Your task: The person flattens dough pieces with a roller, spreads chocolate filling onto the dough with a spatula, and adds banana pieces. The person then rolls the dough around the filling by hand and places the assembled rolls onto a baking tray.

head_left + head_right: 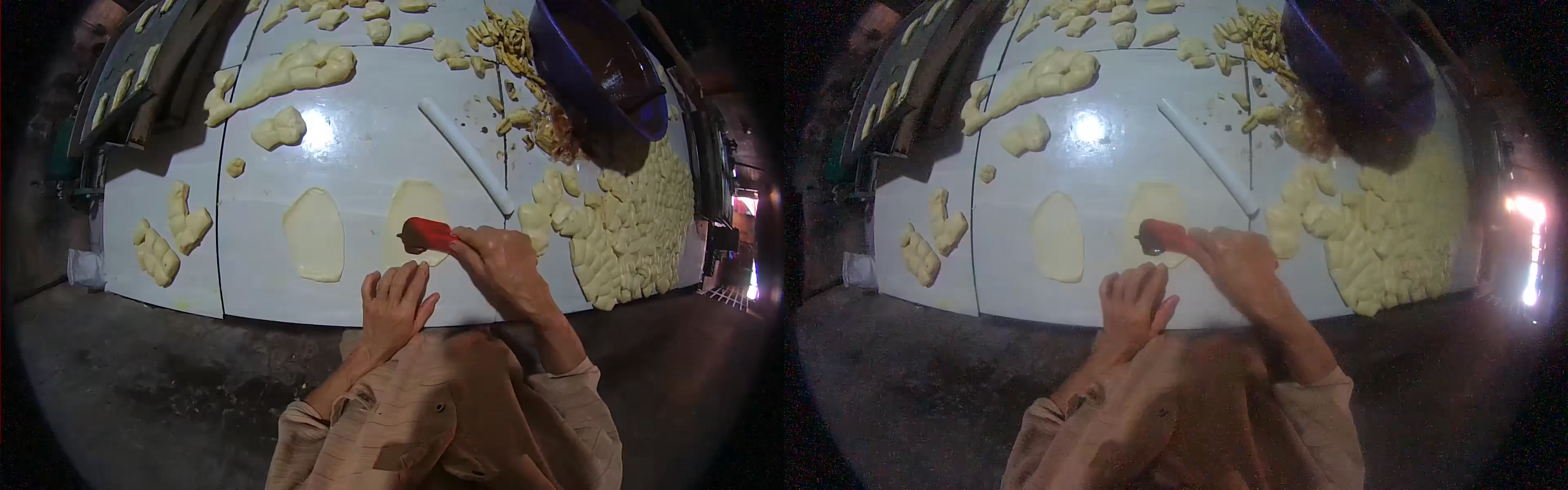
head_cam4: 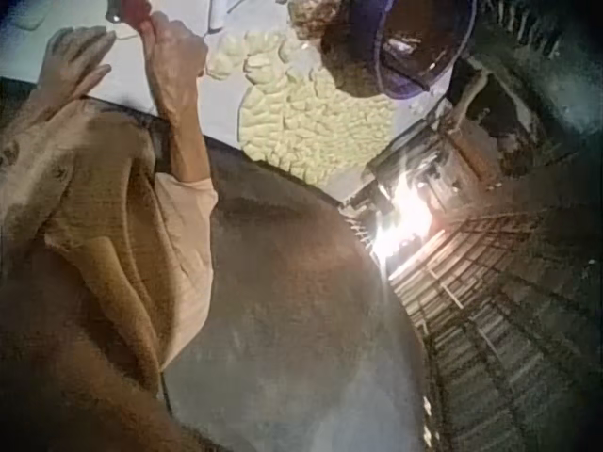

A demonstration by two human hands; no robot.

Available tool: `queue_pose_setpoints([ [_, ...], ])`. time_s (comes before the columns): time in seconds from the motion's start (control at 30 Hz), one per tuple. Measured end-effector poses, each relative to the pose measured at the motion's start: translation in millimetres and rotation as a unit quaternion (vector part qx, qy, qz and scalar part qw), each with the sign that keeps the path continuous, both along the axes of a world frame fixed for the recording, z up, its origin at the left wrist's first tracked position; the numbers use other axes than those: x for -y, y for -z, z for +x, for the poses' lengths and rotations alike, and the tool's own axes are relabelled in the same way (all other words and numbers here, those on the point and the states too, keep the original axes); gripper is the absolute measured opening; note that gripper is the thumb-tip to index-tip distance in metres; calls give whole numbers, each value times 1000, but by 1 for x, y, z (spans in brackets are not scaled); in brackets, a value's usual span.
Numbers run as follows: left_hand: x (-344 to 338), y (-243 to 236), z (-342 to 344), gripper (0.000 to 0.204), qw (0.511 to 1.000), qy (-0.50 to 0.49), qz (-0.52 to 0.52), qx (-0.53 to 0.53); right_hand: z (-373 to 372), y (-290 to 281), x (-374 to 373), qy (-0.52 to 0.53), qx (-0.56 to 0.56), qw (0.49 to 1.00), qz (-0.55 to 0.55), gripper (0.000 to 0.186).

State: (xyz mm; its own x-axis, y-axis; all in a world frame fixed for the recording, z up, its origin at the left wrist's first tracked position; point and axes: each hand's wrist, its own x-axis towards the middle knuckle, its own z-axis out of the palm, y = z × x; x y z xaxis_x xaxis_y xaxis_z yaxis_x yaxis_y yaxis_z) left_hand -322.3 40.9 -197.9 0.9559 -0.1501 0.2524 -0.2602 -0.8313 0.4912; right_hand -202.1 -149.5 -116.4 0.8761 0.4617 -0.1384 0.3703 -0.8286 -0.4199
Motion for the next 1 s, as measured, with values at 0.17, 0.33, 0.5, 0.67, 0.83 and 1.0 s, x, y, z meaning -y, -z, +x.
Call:
queue_pose_setpoints([
  [0.17, -1, -3, 1, 54, 1000, 12, 17, -4, -2, -16, 20, 85, -60, 994, -25, 30],
  [0.33, 0, 0, 1, 52, 1000, 14, 8, -6, -7, -12, 14, 35, -34, 999, -25, 26],
  [0.5, 2, 2, 1, 53, 1000, 10, 14, -1, -9, -9, 21, 68, 0, 998, 18, 25],
  [0.67, 0, 1, 1, 54, 1000, 15, 15, -7, -10, -9, 19, 50, -8, 998, 43, 25],
  [0.83, -1, 1, 2, 51, 1000, 18, 14, -8, -11, 5, 26, 6, 7, 999, 38, 27],
  [1.0, -15, -3, -4, 49, 999, 37, -23, -11, 7, -17, 10, 139, -175, 969, 105, 34],
])
